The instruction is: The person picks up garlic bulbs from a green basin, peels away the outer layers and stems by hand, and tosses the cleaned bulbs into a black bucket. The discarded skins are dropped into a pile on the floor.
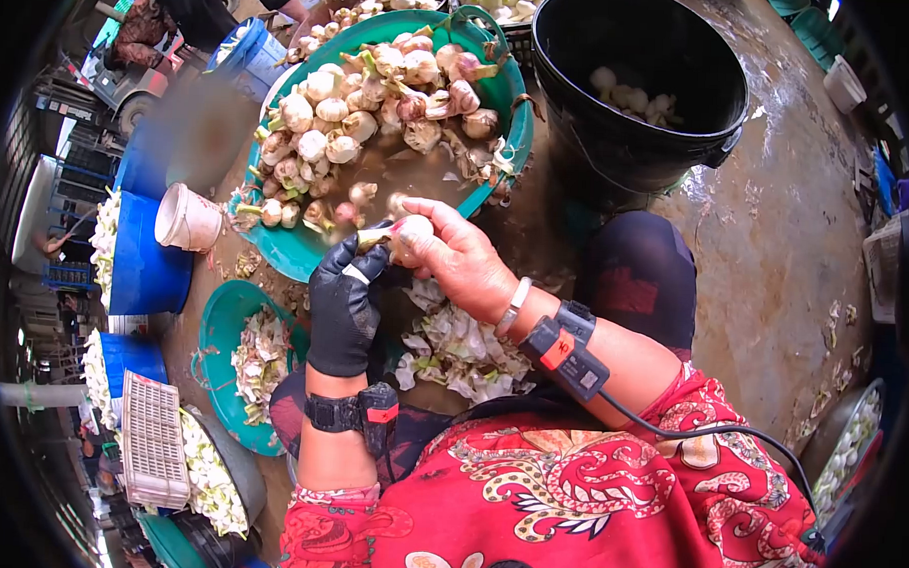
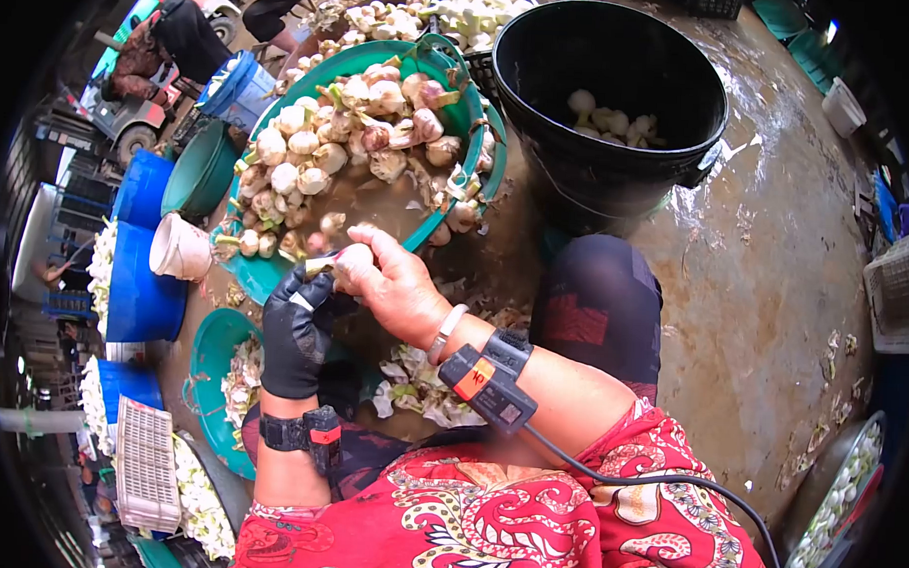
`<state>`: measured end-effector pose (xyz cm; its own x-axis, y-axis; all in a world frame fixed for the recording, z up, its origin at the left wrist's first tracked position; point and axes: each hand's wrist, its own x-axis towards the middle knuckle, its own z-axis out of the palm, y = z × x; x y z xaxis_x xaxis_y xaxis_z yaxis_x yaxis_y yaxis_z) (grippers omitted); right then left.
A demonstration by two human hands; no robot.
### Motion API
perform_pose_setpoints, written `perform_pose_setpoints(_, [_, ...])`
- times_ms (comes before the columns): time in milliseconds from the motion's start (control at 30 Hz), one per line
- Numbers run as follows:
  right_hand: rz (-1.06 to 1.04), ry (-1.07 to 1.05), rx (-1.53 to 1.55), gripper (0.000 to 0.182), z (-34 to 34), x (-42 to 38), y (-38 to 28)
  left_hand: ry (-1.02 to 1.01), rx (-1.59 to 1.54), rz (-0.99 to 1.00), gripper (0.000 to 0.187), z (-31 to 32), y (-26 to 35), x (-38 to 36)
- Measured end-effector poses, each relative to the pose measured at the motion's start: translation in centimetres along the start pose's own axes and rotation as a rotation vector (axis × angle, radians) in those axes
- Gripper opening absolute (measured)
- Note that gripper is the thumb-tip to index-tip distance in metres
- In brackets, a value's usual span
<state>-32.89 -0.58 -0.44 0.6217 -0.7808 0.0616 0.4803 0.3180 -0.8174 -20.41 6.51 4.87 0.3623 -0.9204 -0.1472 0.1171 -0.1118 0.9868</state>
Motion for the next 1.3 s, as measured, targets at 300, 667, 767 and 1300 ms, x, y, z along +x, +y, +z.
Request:
perform_pose_setpoints(300, [0.752,-0.344,0.289,0.036,-1.1,0.0,-3.0,-0.133,0.758,0.314,0.026,-2.9,0.3,1.4])
perform_pose_setpoints(667, [0.525,-0.134,0.152,0.032,-1.7,0.3,-2.8,-0.064,-0.052,0.017,0.039,-0.1,-0.2,-1.7])
perform_pose_setpoints(767, [0.491,-0.097,0.037,0.032,-0.9,-0.1,-2.8,-0.018,0.187,0.135,0.035,0.5,-0.2,-1.5])
perform_pose_setpoints(1300, [-0.044,-0.277,-0.686,0.063,-1.4,-1.2,-2.9,-0.031,-0.238,0.067,0.039,-2.9,-0.2,0.3])
